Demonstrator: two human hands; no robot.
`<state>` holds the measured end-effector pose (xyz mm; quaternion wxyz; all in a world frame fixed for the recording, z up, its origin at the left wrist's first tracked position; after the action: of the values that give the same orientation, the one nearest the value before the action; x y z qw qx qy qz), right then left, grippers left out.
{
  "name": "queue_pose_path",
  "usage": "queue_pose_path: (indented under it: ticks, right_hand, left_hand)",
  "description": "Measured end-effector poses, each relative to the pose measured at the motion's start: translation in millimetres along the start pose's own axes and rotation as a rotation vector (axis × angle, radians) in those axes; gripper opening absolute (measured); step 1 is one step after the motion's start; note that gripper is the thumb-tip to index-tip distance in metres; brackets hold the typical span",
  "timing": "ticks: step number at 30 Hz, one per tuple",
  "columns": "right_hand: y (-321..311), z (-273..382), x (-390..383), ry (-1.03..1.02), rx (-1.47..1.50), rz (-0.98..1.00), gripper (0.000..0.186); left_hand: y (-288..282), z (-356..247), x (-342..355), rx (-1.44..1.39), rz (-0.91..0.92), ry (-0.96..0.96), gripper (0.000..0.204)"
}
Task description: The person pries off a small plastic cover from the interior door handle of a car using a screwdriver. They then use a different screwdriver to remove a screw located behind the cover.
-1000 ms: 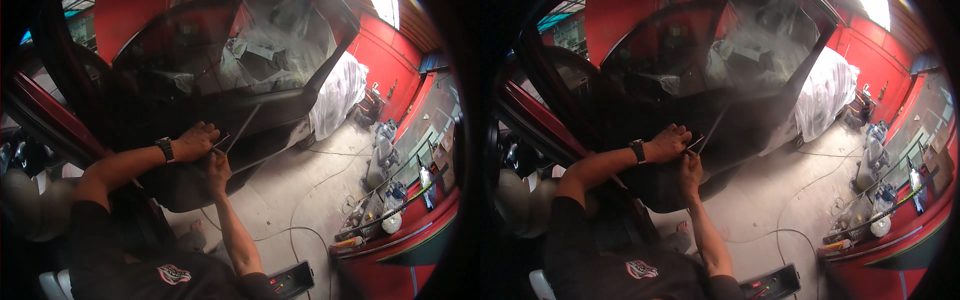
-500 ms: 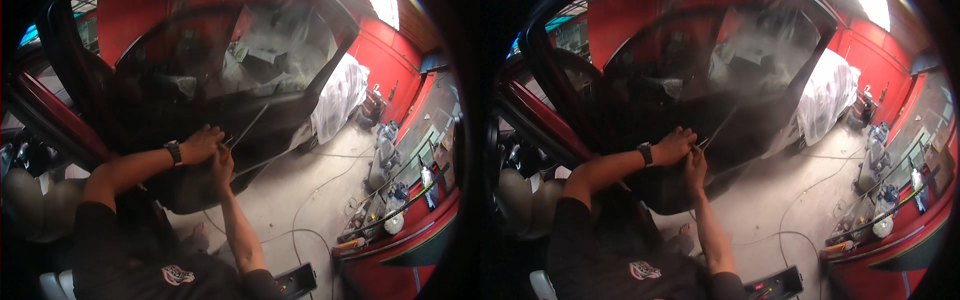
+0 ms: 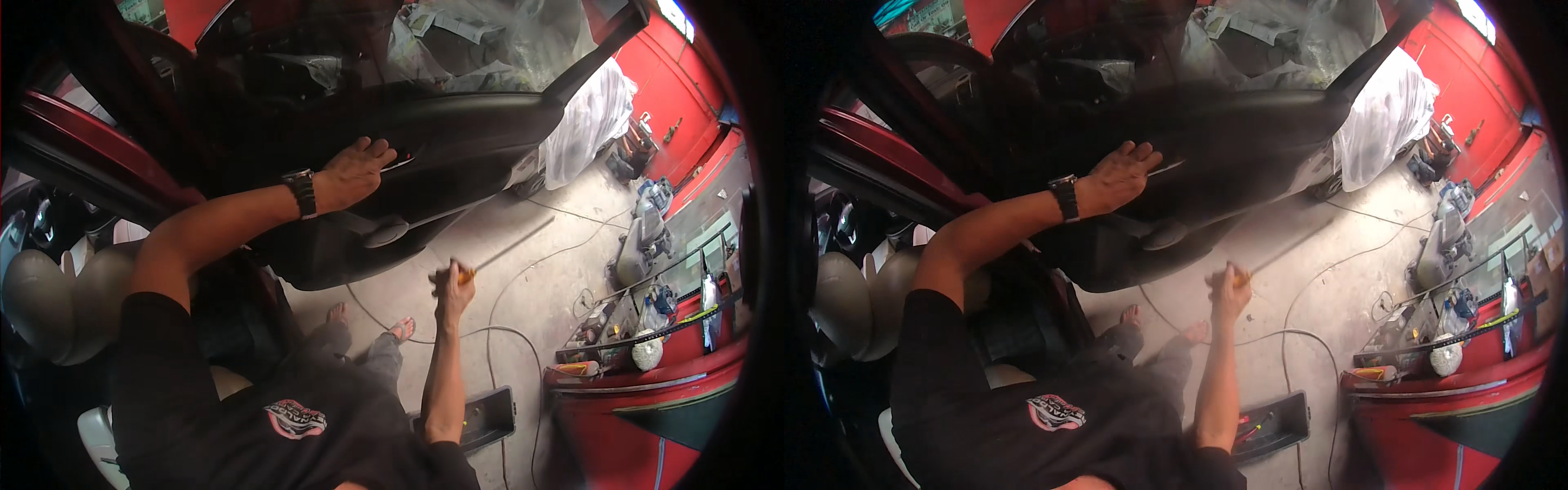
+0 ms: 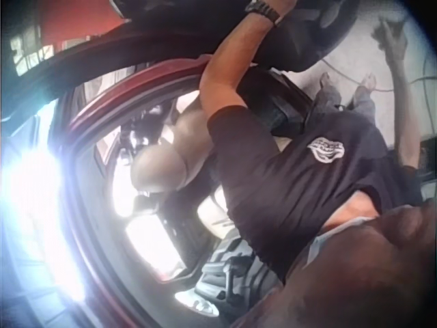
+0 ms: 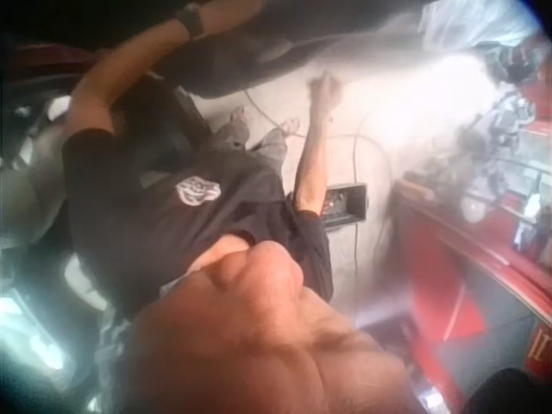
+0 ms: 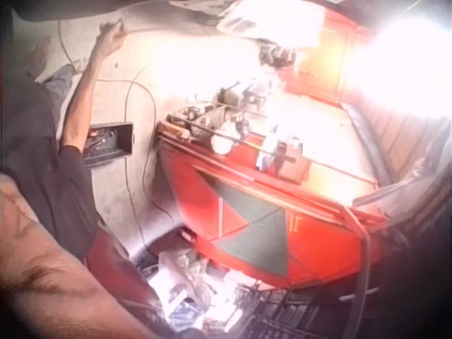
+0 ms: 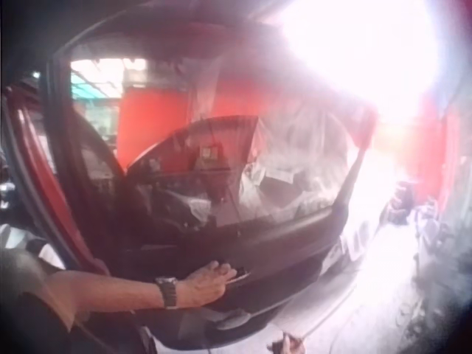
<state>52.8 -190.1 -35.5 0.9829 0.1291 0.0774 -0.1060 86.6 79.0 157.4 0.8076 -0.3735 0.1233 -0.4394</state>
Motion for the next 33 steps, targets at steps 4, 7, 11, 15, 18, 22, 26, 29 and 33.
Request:
queue_pose_path:
  ticks: [4,7,11,15,18,22,26,29,33]
  right_hand:
    - [-74.9,-94.3,-29.8,0.236,-0.024,-0.117,0.024]
    - [-120.8,-151.8,-63.7,0.355,-0.143,-0.185,0.022]
    - [-136.4,-196.8,-109.2,0.466,-0.114,-0.153,0.021]
    - [-159.7,-241.6,-133.7,0.430,-0.245,-0.109,0.019]
    - [-157.5,-257.6,-137.0,0.371,-0.340,-0.055,0.017]
    - [-151.0,-251.1,-135.4,0.394,-0.370,-0.025,0.017]
    - [-150.9,-250.8,-128.9,0.382,-0.323,-0.027,0.016]
    - [-157.3,-248.4,-124.5,0.326,-0.355,0.001,0.017]
    - [-146.2,-221.8,-133.2,0.407,-0.262,-0.002,0.019]
  left_hand:
    - [-15.5,-10.1,-1.0,-0.226,-0.220,-0.154,0.017]
    - [-12.6,-34.8,-7.3,-0.324,-0.212,-0.134,0.019]
    - [16.7,-84.2,-20.4,-0.288,-0.052,-0.116,0.019]
    - [39.6,-95.7,2.4,-0.280,0.028,-0.213,0.023]
    - [72.0,-98.7,19.1,-0.224,0.122,-0.346,0.027]
    - [79.8,-103.5,43.6,-0.460,0.399,-0.460,0.034]
    - [87.7,-101.5,39.2,-0.581,0.300,-0.501,0.024]
    - [92.1,-97.0,36.3,-0.643,0.217,-0.527,0.021]
    - [90.5,-92.0,39.2,-0.772,0.161,-0.595,0.021]
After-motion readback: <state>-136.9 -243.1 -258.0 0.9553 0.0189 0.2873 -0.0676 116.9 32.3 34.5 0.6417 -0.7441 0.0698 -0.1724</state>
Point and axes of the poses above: each hand's wrist, its own x-axis towards the middle knuckle, its own y-axis out of the palm, z = x × y, the point moved 3 cm from there along x, towards the middle knuckle, and after that the axes turned 12 degrees about y, right-handed, at the moved point
